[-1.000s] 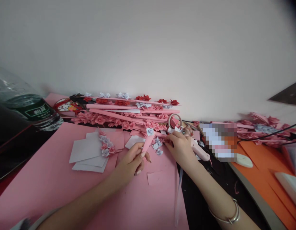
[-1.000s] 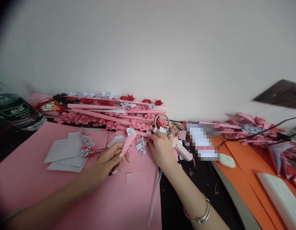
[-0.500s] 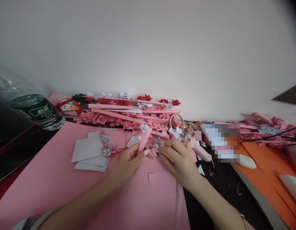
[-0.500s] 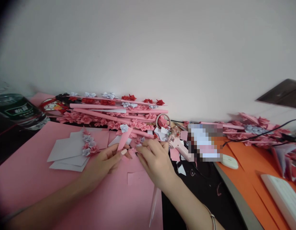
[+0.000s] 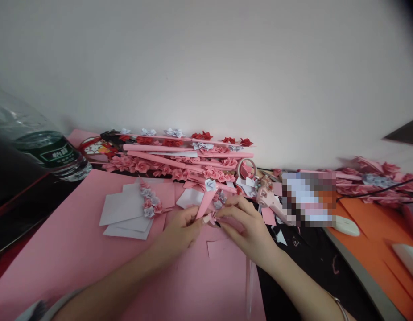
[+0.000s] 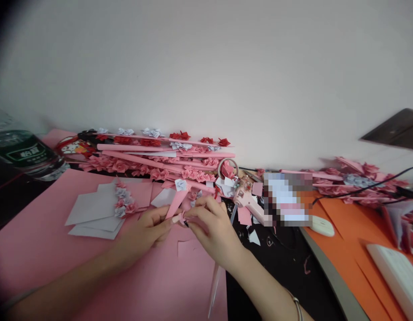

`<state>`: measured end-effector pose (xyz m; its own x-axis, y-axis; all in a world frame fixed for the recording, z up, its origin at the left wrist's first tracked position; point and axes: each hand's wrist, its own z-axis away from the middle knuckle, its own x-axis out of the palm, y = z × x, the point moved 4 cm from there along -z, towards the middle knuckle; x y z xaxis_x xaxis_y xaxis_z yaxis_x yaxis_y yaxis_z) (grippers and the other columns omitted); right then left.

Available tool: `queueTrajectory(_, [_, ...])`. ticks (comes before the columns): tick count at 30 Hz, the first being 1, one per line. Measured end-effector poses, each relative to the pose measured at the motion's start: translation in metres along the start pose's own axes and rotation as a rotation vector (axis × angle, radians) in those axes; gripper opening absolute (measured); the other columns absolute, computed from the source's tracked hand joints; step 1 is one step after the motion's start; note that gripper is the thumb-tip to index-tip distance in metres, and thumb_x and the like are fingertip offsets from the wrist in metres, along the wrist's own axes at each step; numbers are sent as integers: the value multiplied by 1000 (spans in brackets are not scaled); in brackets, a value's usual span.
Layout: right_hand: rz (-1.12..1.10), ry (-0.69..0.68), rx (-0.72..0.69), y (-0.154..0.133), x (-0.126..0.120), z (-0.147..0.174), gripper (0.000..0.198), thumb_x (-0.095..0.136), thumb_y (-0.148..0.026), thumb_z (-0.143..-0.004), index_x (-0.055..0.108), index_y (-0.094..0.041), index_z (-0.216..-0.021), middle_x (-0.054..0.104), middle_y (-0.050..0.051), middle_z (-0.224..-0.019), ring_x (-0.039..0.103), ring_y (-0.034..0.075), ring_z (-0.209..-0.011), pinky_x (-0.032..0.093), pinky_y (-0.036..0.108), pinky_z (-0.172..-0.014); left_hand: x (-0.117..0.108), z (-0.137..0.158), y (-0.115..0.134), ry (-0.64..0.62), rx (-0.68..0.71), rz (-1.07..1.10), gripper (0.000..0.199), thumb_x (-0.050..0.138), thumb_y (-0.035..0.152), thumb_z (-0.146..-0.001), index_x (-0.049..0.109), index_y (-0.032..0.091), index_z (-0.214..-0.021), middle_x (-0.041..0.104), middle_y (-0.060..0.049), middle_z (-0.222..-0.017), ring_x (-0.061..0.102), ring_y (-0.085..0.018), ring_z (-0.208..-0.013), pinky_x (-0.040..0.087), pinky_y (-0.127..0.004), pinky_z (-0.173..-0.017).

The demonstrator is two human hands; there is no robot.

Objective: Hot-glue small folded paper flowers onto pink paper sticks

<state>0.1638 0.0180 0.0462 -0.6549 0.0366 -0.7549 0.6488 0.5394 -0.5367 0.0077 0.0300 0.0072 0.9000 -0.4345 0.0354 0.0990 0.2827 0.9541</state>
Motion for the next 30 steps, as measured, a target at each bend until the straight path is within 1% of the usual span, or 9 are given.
queueTrajectory(5, [81,-8,-38,-3,0,0,13,55,-19,-88,64,-25,-95,57,4,-96,56,18,-88,41,33,-74,2,0,4,8,13,-35,24,51,42,-79,57,19,-76,30,9,-48,24,-9,-44,18,-23,-44])
queueTrajectory(9, [139,-41,-67,-7,2,2,14,53,-20,-89,64,-25,-93,58,5,-97,55,18,-84,39,33,-73,2,1,7,54,35,-120,20,50,35,-79,52,19,-65,32,7,-54,25,-9,-48,18,-23,-47])
queueTrajectory(11, [146,-49,-78,-8,3,2,14,53,-18,-87,64,-25,-93,58,5,-97,55,17,-82,39,34,-73,2,2,8,61,48,-148,19,49,31,-78,52,19,-63,36,6,-59,29,-10,-52,21,-23,-49])
queueTrajectory(15, [138,-40,-97,-11,4,3,15,55,-15,-83,63,-23,-93,57,5,-95,55,18,-83,39,33,-72,3,2,10,30,68,-145,18,48,29,-79,55,18,-66,46,3,-66,39,-12,-60,28,-23,-54])
queueTrajectory(17, [117,-24,-84,-11,5,3,15,55,-14,-82,62,-23,-91,57,5,-93,55,18,-83,41,33,-71,3,2,10,31,54,-134,21,49,31,-79,51,19,-63,43,4,-60,38,-12,-57,26,-23,-52])
queueTrajectory(21, [26,44,-56,-10,6,3,17,53,-13,-82,61,-22,-94,55,5,-88,55,18,-83,45,31,-71,1,2,7,48,14,-104,24,49,39,-79,47,21,-64,31,8,-49,26,-10,-46,20,-23,-45])
queueTrajectory(24, [-23,65,-52,-9,6,4,19,54,-11,-82,60,-22,-96,54,5,-86,55,18,-83,47,30,-71,0,2,6,44,0,-85,29,50,44,-78,43,21,-63,29,9,-48,24,-9,-45,19,-23,-44])
queueTrajectory(27, [1,63,-69,-8,7,5,17,55,-12,-83,61,-23,-95,56,5,-85,56,18,-79,47,31,-69,1,2,6,26,-16,-102,30,49,44,-78,39,21,-62,28,10,-47,24,-8,-44,18,-22,-44])
queueTrajectory(30, [59,9,-107,-10,8,5,15,53,-15,-84,62,-22,-94,58,6,-83,57,20,-76,46,33,-65,2,2,6,12,-15,-139,27,48,41,-79,42,21,-64,30,10,-47,23,-7,-43,17,-22,-43])
